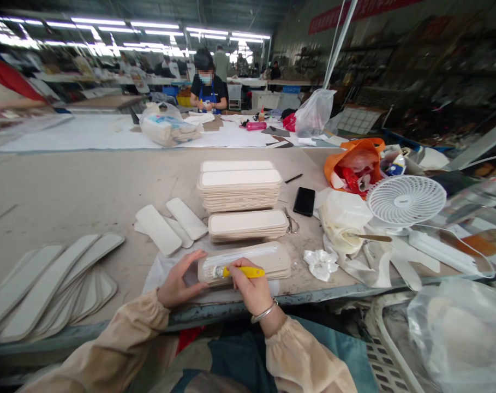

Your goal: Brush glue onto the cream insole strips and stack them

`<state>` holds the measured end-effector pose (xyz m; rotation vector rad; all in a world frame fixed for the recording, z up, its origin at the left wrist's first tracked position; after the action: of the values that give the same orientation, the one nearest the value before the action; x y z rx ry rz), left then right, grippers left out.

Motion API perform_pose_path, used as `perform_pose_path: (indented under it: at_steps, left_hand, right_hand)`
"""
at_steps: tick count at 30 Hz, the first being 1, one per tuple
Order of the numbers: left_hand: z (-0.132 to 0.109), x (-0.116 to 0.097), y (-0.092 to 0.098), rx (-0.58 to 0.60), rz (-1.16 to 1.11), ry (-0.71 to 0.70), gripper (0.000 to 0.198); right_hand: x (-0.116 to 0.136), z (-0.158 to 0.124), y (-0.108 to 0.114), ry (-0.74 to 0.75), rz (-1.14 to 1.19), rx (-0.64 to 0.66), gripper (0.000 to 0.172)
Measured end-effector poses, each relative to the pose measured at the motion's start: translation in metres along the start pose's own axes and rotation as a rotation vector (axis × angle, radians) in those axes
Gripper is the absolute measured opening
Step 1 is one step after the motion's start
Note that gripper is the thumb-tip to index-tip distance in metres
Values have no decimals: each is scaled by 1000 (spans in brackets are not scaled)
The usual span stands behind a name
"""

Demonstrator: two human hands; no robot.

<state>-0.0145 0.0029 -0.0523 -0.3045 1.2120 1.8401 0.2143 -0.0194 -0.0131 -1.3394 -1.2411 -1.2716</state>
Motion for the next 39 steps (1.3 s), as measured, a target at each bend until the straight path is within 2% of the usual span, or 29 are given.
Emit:
perform_pose_path:
  at_steps: [12,18,22,27,30,32,35,39]
  left_hand:
    - [3,-4,2,0,89,-13,65]
    - [1,-1,1,13,120,11,62]
    - [1,0,1,11,116,4,62]
    - [0,4,-1,3,104,-18,66]
    - [-2,6,-1,17,107,-6,67]
    - [-2,6,-1,20,105,-1,67]
    - [-2,5,-1,16,90,-2,67]
    - [0,0,1,3,64,-4,66]
  right_hand:
    - [9,14,91,13,-150,-324,22]
    - [11,16,122,60,-274,-453,23]
    - [12,15,130,108,-333,-502,23]
    - [14,11,128,221,-381,-561,22]
    - [12,12,125,188,-272,-597,22]
    - [10,13,122,160,-215,-572,22]
    - [10,15,120,148,-260,-520,23]
    - [11,14,120,134,-292,-576,24]
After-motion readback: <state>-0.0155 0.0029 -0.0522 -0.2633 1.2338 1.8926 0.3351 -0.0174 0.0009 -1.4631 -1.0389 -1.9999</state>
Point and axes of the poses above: each hand's wrist, its own z-axis towards the middle knuckle, its own y-axis out of the back of the hand, x = y × z, the point moved 1 cm from there along z, towards the middle knuckle, and after that the axes turned 13 degrees about -x, right-handed, at the moved point
